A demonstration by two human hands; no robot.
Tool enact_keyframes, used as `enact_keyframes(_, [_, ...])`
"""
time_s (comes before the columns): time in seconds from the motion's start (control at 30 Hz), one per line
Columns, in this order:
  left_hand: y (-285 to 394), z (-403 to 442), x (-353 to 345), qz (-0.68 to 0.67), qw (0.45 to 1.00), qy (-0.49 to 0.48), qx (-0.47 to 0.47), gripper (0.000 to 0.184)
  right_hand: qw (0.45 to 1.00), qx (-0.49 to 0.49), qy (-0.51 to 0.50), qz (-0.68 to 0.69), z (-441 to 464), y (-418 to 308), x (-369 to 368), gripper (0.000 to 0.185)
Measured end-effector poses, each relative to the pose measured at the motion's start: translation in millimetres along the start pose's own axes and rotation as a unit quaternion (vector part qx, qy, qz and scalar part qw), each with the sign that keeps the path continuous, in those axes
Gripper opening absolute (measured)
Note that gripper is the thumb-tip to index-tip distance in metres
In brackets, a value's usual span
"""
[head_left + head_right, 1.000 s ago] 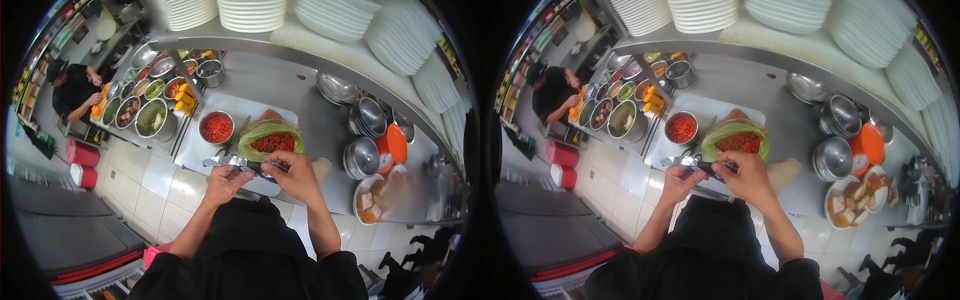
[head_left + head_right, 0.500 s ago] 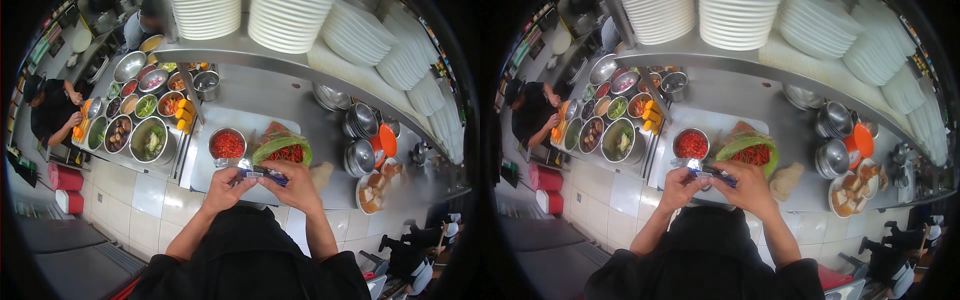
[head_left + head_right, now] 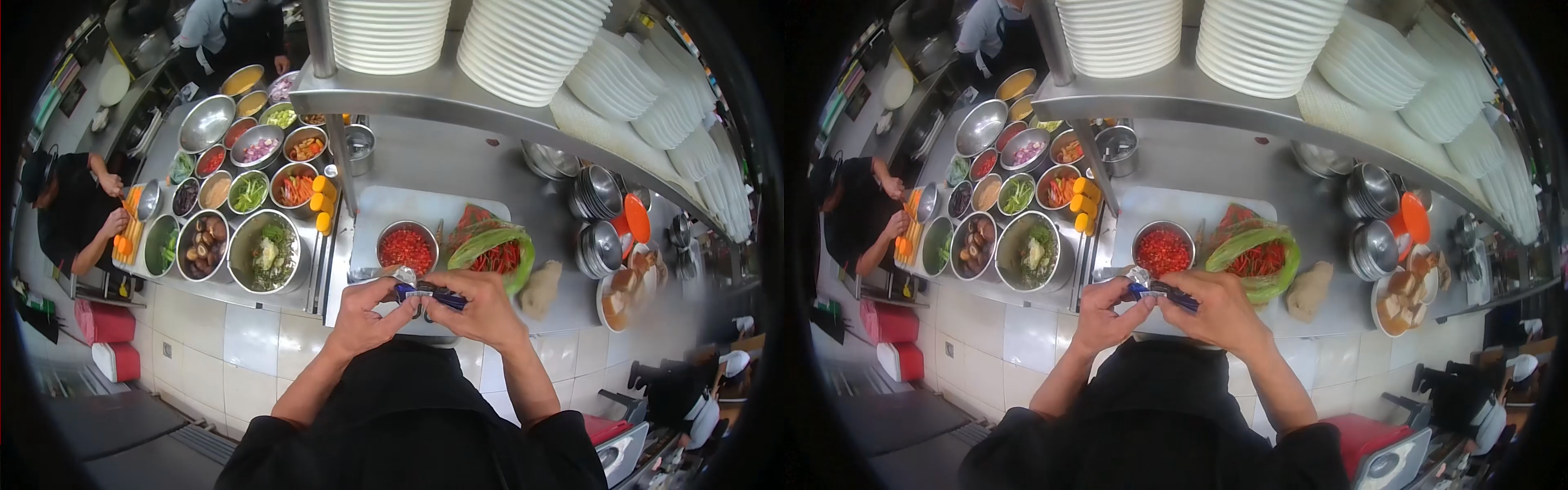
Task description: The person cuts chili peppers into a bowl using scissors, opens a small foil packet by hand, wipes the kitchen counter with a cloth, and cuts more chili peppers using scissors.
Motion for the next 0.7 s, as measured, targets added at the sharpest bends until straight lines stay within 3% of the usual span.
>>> enact_keyframes(0.4, [-3, -1, 19, 0.000, 0.999, -0.025, 0.026, 0.011, 0.999, -0.012, 0.031, -0.019, 3, -6, -21, 0.024])
enact_keyframes(0.7, [-8, -8, 22, -0.002, 1.000, 0.021, 0.016, 0.012, 0.998, -0.004, 0.048, -0.038, 7, -12, -31, 0.024])
Point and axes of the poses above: each hand's wrist, its own z-axis towards the middle knuckle, its own x-axis out of the back of the hand, y = z × x, the point moved 1 cm from there along z, towards the middle knuckle, and after that the axes turned 10 degrees about -y, right-handed, at the moved point
